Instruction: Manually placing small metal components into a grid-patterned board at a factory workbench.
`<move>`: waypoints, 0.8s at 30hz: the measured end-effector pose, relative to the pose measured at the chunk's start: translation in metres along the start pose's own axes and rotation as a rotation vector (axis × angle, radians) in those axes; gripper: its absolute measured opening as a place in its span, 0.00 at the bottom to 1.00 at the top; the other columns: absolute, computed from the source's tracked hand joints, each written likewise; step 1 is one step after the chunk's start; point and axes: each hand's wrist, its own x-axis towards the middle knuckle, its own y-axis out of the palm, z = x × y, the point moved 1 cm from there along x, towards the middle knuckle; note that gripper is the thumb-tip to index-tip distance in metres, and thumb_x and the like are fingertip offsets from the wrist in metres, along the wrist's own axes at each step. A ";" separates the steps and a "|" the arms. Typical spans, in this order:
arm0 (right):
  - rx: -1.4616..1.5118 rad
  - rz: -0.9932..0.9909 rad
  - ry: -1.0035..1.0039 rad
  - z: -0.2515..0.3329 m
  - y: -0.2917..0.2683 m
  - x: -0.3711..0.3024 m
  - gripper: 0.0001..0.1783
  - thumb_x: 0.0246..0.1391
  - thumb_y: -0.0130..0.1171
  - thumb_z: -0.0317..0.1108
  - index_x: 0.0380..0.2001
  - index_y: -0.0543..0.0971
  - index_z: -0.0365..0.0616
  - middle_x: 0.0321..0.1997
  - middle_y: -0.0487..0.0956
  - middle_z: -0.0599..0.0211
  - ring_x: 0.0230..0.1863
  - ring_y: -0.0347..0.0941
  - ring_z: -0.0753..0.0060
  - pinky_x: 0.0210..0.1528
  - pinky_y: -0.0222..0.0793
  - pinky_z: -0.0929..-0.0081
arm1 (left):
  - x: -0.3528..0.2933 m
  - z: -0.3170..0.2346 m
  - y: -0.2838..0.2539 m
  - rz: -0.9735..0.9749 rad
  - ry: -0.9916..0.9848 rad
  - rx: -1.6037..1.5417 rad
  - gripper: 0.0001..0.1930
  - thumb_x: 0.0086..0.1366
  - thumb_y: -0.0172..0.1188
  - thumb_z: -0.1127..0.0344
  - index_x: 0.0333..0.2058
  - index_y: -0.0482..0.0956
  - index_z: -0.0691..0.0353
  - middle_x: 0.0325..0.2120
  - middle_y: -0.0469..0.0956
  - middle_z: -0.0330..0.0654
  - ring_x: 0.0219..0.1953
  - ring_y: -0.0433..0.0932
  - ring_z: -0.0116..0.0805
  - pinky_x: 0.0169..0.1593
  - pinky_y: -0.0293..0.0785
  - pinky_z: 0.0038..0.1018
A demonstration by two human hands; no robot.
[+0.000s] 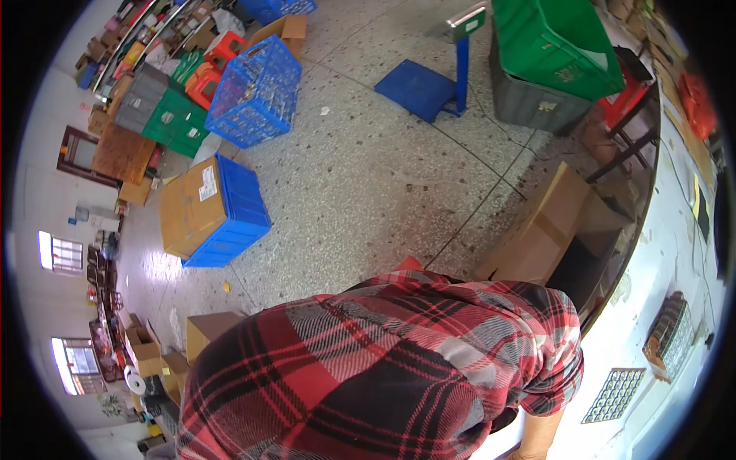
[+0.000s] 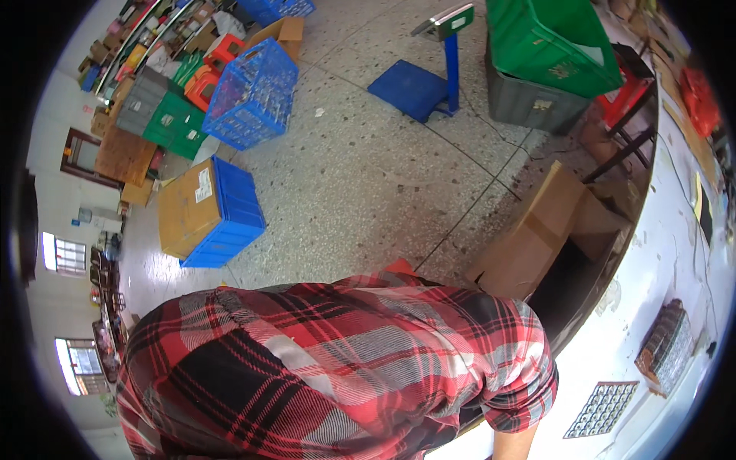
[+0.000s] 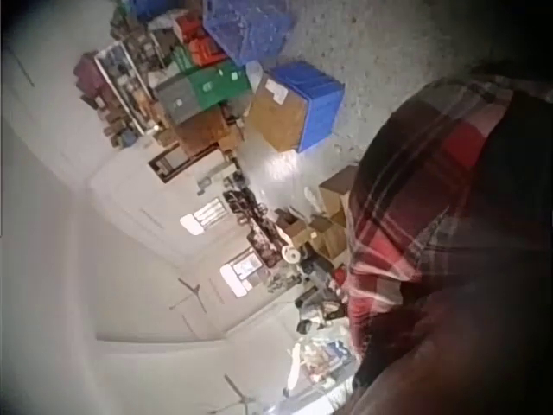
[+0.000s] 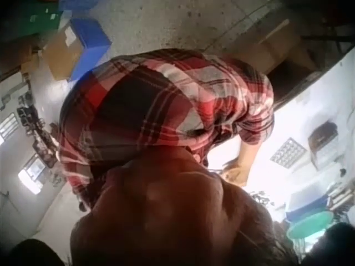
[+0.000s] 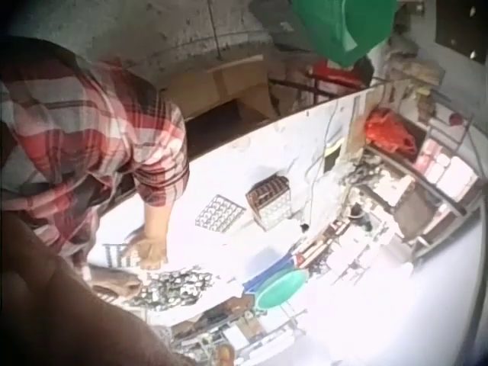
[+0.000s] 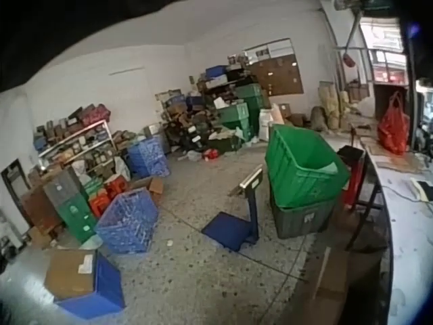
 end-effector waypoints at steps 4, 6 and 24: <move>0.031 -0.004 -0.034 0.006 0.001 -0.006 0.14 0.62 0.69 0.32 0.41 0.83 0.29 0.36 0.84 0.52 0.29 0.78 0.71 0.27 0.76 0.78 | -0.011 0.004 -0.007 -0.018 -0.028 0.033 0.49 0.53 0.68 0.33 0.65 0.68 0.63 0.65 0.67 0.60 0.66 0.67 0.63 0.63 0.56 0.79; 0.035 -0.019 -0.039 0.009 0.004 -0.010 0.14 0.62 0.69 0.32 0.42 0.83 0.28 0.37 0.84 0.52 0.29 0.79 0.71 0.26 0.76 0.79 | -0.011 0.002 -0.007 -0.024 -0.024 0.038 0.49 0.53 0.67 0.33 0.65 0.68 0.62 0.65 0.67 0.59 0.66 0.67 0.62 0.63 0.57 0.79; 0.224 -0.276 0.079 -0.118 -0.113 0.002 0.15 0.62 0.69 0.31 0.45 0.83 0.27 0.40 0.85 0.49 0.29 0.80 0.71 0.24 0.77 0.80 | -0.045 0.014 0.030 0.154 0.041 0.004 0.46 0.56 0.66 0.32 0.67 0.69 0.54 0.66 0.68 0.56 0.66 0.68 0.61 0.64 0.60 0.75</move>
